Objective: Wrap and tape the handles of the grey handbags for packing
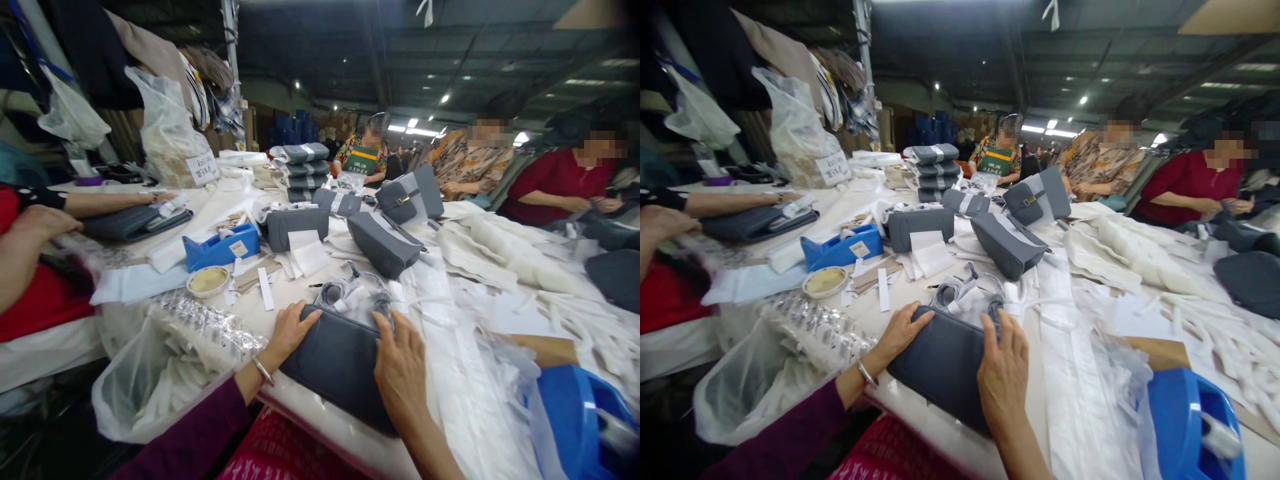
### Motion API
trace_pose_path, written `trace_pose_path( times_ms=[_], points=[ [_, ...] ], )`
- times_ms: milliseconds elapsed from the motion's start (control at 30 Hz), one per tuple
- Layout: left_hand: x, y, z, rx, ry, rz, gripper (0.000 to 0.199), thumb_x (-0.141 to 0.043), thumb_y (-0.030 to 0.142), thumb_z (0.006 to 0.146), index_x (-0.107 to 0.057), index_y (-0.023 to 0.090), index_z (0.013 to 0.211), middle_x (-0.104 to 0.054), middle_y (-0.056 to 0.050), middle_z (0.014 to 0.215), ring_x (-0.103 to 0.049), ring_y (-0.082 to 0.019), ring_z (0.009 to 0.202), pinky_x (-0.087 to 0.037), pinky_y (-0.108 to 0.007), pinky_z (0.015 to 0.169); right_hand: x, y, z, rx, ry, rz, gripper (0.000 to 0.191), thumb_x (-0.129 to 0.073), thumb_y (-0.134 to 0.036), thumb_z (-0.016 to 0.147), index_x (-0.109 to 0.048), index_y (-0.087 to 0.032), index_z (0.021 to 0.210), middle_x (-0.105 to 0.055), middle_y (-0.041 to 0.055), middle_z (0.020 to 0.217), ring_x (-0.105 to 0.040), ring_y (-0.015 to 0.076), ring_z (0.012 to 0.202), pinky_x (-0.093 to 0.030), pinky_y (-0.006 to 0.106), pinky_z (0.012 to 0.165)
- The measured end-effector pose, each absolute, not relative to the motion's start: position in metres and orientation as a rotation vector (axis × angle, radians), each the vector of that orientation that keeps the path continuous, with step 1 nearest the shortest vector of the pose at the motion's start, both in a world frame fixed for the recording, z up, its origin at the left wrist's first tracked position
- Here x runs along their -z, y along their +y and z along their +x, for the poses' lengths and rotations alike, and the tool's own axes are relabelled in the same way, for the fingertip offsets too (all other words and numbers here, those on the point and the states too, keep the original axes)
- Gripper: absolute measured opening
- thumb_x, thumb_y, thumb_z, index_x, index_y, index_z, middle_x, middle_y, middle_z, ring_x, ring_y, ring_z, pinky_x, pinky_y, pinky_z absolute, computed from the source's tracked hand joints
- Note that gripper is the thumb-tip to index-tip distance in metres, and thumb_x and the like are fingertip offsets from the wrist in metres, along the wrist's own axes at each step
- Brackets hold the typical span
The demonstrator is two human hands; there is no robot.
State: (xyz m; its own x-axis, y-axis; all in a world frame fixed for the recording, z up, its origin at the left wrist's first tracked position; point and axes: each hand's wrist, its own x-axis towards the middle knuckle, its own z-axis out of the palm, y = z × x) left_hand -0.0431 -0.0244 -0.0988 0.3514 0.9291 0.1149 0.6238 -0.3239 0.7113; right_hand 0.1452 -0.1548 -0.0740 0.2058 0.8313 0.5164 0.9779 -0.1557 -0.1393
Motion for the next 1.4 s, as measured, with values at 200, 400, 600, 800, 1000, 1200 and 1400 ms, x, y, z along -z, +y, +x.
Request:
trace_pose_path(
  times_ms=[200, 400, 600, 800, 1000, 1200, 1400],
  points=[
    [0.081, -0.027, -0.039, -0.783, 1.392, 2.321, 0.021, -0.055, 0.038, 0.087, -0.052, 0.021, 0.098, -0.057, -0.006, 0.098, -0.053, -0.024, 0.099, -0.042, -0.035, 0.088, 0.075, -0.120, 0.121, 0.144, -1.900, -1.940, 0.025, -0.045, -0.026, 0.094, -0.059, -0.021, 0.115, -0.064, 0.0076, 0.100, -0.056, 0.0241, 0.094, -0.044, 0.037, 0.086],
    [0.053, -0.037, 0.008, -0.787, 1.317, 2.515, 0.035, -0.071, 0.032, 0.072, -0.051, 0.019, 0.097, -0.046, -0.011, 0.114, -0.046, -0.029, 0.108, -0.046, -0.038, 0.088, 0.083, -0.121, 0.125, 0.005, -1.745, -1.989, 0.021, -0.044, -0.025, 0.093, -0.058, -0.018, 0.107, -0.065, 0.0101, 0.104, -0.059, 0.0257, 0.098, -0.043, 0.038, 0.088],
    [0.054, -0.034, 0.034, -0.603, 1.409, 2.535, 0.038, -0.069, 0.024, 0.068, -0.051, 0.014, 0.100, -0.044, -0.015, 0.114, -0.046, -0.031, 0.107, -0.047, -0.039, 0.086, 0.087, -0.117, 0.131, -0.252, -1.539, -1.949, 0.044, -0.052, -0.028, 0.086, -0.039, -0.012, 0.126, -0.063, 0.0135, 0.115, -0.062, 0.0279, 0.103, -0.048, 0.037, 0.085],
    [0.063, -0.035, 0.051, -0.796, 1.577, 2.565, 0.039, -0.069, 0.025, 0.069, -0.049, 0.013, 0.100, -0.045, -0.015, 0.113, -0.044, -0.032, 0.108, -0.042, -0.043, 0.090, 0.088, -0.107, 0.138, -0.266, -1.539, -1.956, 0.063, -0.051, -0.026, 0.082, -0.026, -0.008, 0.137, -0.042, 0.0203, 0.139, -0.048, 0.0266, 0.125, -0.041, 0.036, 0.101],
    [0.069, -0.030, 0.048, -1.055, 1.442, 2.420, 0.034, -0.062, 0.020, 0.071, -0.043, 0.015, 0.099, -0.051, -0.010, 0.101, -0.048, -0.027, 0.101, -0.040, -0.040, 0.095, 0.081, -0.103, 0.140, -0.326, -1.618, -2.020, 0.063, -0.059, -0.028, 0.079, -0.035, -0.009, 0.135, -0.042, 0.0190, 0.139, -0.046, 0.0270, 0.127, -0.041, 0.036, 0.101],
    [0.070, -0.020, 0.046, -1.097, 1.289, 2.371, 0.045, -0.061, 0.015, 0.068, -0.039, 0.018, 0.107, -0.047, -0.009, 0.110, -0.045, -0.025, 0.110, -0.039, -0.039, 0.100, 0.071, -0.098, 0.143, -0.405, -1.740, -2.020, 0.052, -0.060, -0.031, 0.080, -0.049, -0.017, 0.128, -0.029, 0.0168, 0.151, -0.040, 0.0310, 0.132, -0.039, 0.044, 0.103],
    [0.070, -0.009, 0.047, -0.969, 1.186, 2.500, 0.041, -0.060, 0.018, 0.070, -0.046, 0.017, 0.108, -0.050, -0.010, 0.109, -0.046, -0.027, 0.107, -0.040, -0.040, 0.098, 0.062, -0.090, 0.151, -0.471, -1.799, -2.036, 0.067, -0.066, -0.048, 0.073, -0.046, -0.019, 0.130, -0.033, 0.0141, 0.149, -0.048, 0.0318, 0.124, -0.042, 0.044, 0.098]
  ],
)
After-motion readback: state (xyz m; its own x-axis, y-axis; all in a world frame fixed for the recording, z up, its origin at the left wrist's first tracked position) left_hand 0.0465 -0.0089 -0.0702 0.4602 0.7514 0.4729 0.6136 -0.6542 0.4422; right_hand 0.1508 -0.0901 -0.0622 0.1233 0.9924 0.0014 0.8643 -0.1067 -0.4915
